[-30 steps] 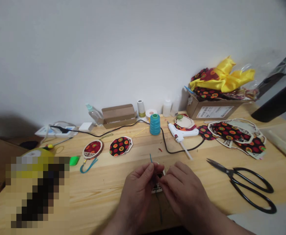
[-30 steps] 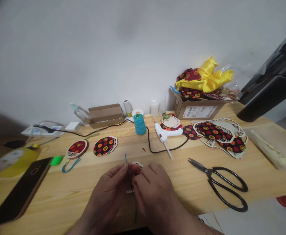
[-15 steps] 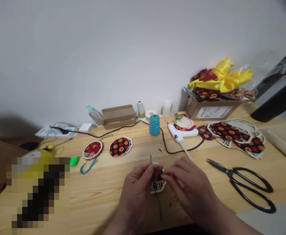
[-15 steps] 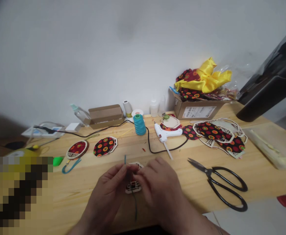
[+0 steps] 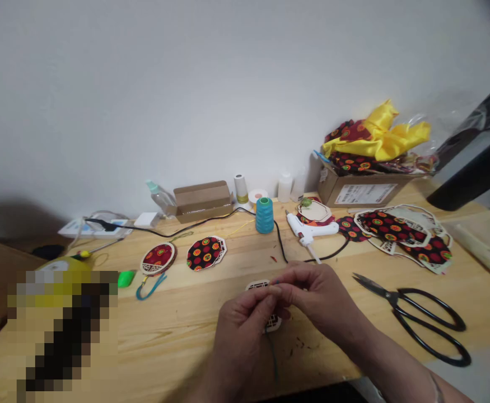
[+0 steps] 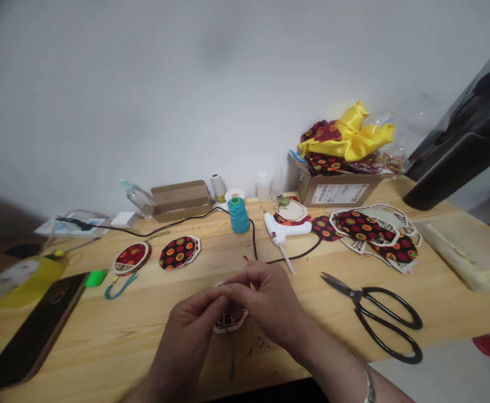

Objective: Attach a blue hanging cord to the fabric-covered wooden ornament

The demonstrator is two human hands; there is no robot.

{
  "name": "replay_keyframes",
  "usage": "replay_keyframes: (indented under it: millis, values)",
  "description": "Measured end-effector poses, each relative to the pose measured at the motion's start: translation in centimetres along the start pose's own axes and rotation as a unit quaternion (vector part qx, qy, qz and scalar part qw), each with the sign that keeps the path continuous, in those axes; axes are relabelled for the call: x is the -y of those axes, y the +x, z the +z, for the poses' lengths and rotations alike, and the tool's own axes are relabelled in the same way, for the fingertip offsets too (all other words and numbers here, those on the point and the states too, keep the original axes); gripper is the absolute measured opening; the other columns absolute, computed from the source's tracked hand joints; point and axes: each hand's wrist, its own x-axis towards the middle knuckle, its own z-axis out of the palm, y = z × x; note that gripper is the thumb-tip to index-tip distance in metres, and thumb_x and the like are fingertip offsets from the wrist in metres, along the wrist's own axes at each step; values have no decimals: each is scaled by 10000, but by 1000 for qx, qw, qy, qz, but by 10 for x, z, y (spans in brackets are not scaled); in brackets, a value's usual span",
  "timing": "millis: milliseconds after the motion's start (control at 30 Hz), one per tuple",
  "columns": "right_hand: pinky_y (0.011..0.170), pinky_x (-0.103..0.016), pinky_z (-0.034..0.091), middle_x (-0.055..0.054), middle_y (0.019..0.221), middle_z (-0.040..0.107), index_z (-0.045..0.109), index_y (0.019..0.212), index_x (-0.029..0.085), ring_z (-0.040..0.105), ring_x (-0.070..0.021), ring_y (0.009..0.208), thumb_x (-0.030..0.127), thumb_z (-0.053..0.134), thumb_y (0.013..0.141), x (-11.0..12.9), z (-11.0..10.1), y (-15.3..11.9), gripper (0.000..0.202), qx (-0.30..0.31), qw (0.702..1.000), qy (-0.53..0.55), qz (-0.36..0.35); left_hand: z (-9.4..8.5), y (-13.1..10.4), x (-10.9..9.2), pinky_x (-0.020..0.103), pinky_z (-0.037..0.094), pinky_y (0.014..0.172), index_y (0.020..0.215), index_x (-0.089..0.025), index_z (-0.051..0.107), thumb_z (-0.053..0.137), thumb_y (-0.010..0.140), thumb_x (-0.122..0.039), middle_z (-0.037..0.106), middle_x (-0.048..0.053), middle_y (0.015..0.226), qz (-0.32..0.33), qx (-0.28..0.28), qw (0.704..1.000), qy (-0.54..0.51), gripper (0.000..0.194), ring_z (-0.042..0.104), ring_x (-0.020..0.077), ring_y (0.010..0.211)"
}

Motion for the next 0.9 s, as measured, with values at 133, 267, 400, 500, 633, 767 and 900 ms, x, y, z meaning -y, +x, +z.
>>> replay_keyframes:
  millis: [133, 267, 400, 500, 633, 767, 900]
  values:
    - [495, -243, 421, 38, 471, 576, 603, 562, 175, 556, -111, 453, 237, 626, 720, 1, -1, 1, 171, 11, 1000, 12, 3, -1, 1, -1, 238, 389, 621, 779, -188, 731, 592, 797, -283, 586, -12, 576, 15, 14, 1000, 1, 170, 509, 120, 605]
    - [531, -241, 413, 39, 474, 570, 589, 535, 180, 540, -103, 476, 227, 617, 729, 3, -4, 3, 202, -5, 999, -26, -18, -2, 3, 1, 256, 373, 611, 696, -162, 684, 508, 848, -310, 571, 9, 622, 14, 56, 997, -47, 276, 485, 129, 625]
    - [560, -236, 396, 32, 514, 562, 600, 523, 166, 511, -98, 521, 199, 643, 690, 5, -5, 5, 176, -42, 995, -83, -34, -4, 5, 5, 250, 358, 593, 675, -157, 645, 515, 845, -307, 537, -2, 618, -6, 62, 994, -94, 261, 456, 113, 603]
    - [531, -223, 381, 36, 529, 538, 587, 544, 159, 495, -98, 533, 183, 641, 668, 6, -5, 6, 137, -59, 995, -77, -25, -3, 6, 7, 232, 350, 574, 709, -149, 665, 566, 814, -309, 515, -13, 594, -20, 49, 995, -88, 215, 435, 97, 579]
    - [527, -220, 369, 44, 525, 509, 553, 539, 164, 474, -96, 535, 182, 620, 677, 10, -6, 7, 154, -53, 994, -79, -44, -2, 6, 6, 208, 353, 543, 746, -153, 693, 611, 781, -283, 528, -22, 576, -20, 26, 997, -65, 158, 444, 83, 548]
    - [533, -224, 372, 42, 536, 511, 562, 544, 166, 476, -100, 548, 186, 629, 683, 13, -5, 8, 156, -61, 992, -90, -66, -1, 5, 2, 226, 408, 625, 726, -174, 708, 632, 763, -268, 615, -5, 617, -7, 6, 1000, -29, 127, 532, 110, 623]
    - [614, -246, 427, 9, 627, 601, 635, 628, 172, 550, -125, 631, 229, 589, 760, 10, -6, 11, 151, -54, 988, -91, -110, -2, 5, -3, 270, 442, 736, 799, -200, 730, 642, 753, -263, 694, 49, 859, -5, -13, 999, -49, 118, 596, 176, 844]
